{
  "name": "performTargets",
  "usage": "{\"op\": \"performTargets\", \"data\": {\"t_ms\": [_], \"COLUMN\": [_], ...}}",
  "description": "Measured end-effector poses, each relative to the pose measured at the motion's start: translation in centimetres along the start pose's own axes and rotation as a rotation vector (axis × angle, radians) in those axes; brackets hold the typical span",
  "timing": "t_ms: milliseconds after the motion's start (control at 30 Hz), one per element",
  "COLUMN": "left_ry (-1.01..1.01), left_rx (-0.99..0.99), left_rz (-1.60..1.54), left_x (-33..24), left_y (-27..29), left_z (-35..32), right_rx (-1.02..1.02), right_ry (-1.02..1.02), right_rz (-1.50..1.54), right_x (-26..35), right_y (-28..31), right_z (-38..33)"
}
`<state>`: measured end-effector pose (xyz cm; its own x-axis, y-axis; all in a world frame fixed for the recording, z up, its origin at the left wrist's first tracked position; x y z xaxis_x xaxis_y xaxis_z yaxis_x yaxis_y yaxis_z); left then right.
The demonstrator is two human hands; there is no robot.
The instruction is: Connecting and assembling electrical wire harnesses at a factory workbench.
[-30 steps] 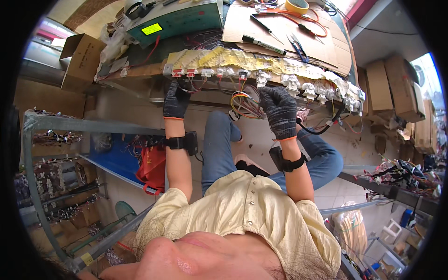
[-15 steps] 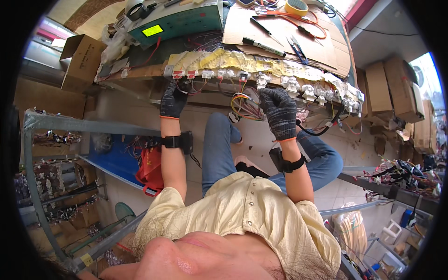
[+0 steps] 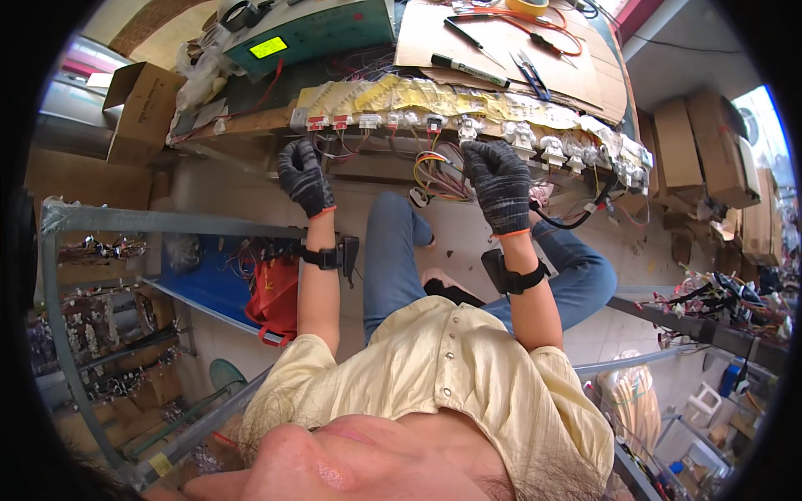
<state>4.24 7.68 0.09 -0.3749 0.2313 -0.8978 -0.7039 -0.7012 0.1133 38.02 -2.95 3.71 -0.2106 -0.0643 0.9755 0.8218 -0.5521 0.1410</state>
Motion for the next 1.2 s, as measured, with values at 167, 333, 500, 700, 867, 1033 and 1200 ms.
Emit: {"op": "performTargets", "data": {"t_ms": [167, 333, 500, 700, 867, 1033, 1200], "left_ry": [-0.171, 0.116, 0.408, 0.497, 0.462, 0.321, 0.503], "left_rx": [0.308, 0.429, 0.484, 0.488, 0.432, 0.377, 0.411], "left_rz": [0.171, 0.098, -0.066, -0.122, -0.112, -0.136, -0.219], "left_x": [-3.7, -3.4, -2.6, -2.7, -0.7, -2.0, -2.3], "left_y": [-2.5, -3.9, -5.1, -6.1, -6.6, -6.8, -6.8], "left_z": [-3.5, -5.1, -6.1, -6.3, -6.3, -6.2, -6.7], "right_rx": [0.015, 0.018, 0.005, 0.011, 0.009, 0.007, 0.006], "right_ry": [0.009, 0.049, 0.058, 0.048, 0.055, 0.091, 0.117], "right_rz": [-0.013, -0.064, -0.083, -0.058, -0.060, -0.096, -0.097], "right_x": [-0.1, 0.5, 0.3, 0.2, 0.4, 0.3, 0.5], "right_y": [-0.2, -0.1, 0.1, 0.1, 0.1, 0.2, -0.1], "right_z": [0.1, -0.1, -0.1, 0.0, 0.0, 0.1, 0.0]}}
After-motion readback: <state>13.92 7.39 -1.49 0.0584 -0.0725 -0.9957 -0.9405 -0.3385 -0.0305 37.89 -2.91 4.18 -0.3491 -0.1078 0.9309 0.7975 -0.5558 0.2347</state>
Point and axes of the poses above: each hand's wrist, its own z-axis towards the middle knuckle, its own y-axis out of the back of the hand, x = y × z, the point moved 7 cm from there along z, towards the middle knuckle, and after that the axes turned 10 degrees about -x, right-handed, at the moved point
